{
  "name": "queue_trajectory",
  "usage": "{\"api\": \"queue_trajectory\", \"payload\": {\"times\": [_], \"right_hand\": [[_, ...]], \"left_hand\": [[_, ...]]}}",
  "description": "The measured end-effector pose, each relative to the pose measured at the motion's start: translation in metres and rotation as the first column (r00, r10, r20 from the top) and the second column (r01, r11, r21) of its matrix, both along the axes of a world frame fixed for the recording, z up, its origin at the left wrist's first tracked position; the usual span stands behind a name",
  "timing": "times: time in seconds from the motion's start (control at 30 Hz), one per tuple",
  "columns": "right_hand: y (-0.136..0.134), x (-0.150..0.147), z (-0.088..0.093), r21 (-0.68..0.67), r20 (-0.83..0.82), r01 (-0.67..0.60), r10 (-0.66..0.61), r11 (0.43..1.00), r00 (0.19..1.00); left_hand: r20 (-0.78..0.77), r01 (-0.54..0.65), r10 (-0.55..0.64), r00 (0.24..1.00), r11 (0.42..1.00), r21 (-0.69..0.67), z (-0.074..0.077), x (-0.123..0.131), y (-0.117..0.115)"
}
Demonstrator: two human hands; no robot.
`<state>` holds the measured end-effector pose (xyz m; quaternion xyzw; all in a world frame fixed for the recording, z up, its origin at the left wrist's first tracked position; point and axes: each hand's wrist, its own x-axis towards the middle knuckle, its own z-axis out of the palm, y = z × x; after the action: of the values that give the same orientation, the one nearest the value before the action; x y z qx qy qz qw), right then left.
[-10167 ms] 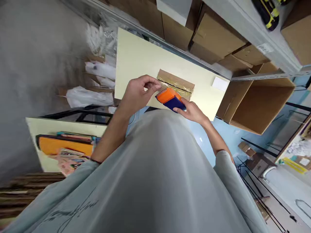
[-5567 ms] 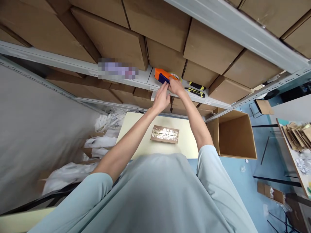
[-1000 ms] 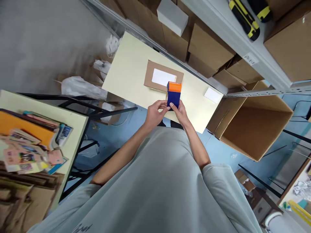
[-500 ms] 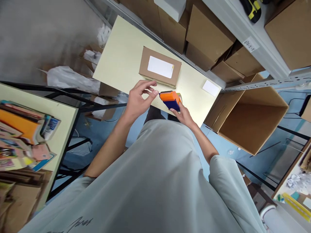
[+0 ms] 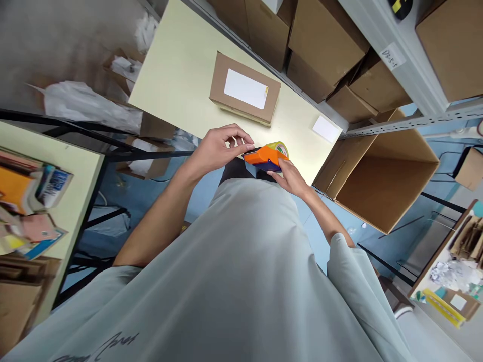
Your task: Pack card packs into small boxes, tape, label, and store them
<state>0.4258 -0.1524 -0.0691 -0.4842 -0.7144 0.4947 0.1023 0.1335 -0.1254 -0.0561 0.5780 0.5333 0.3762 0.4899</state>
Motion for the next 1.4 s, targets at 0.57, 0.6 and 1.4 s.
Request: {"api": "queue_trajectory", "payload": {"times": [0.57, 0.6, 1.4], "right_hand": [[0.013, 0.064, -0.003, -0.119, 0.35, -0.212, 0.241, 0.97, 0.905], [0.018, 0.067, -0.007, -0.129, 0.388, -0.202, 0.237, 0.971, 0.891], [0.088, 0.003, -0.096, 0.001, 0.787, -0.057, 0.034, 0.998, 0.616]], "left_hand": [[0.092, -0.395, 0.4, 0.912, 0.916, -0.064, -0.097, 0.0, -0.049], [0.094, -0.402, 0.409, 0.908, 0.912, -0.08, -0.109, -0.001, -0.045], [0.114, -0.695, 0.721, 0.683, 0.69, -0.202, -0.225, 0.048, 0.063]]}}
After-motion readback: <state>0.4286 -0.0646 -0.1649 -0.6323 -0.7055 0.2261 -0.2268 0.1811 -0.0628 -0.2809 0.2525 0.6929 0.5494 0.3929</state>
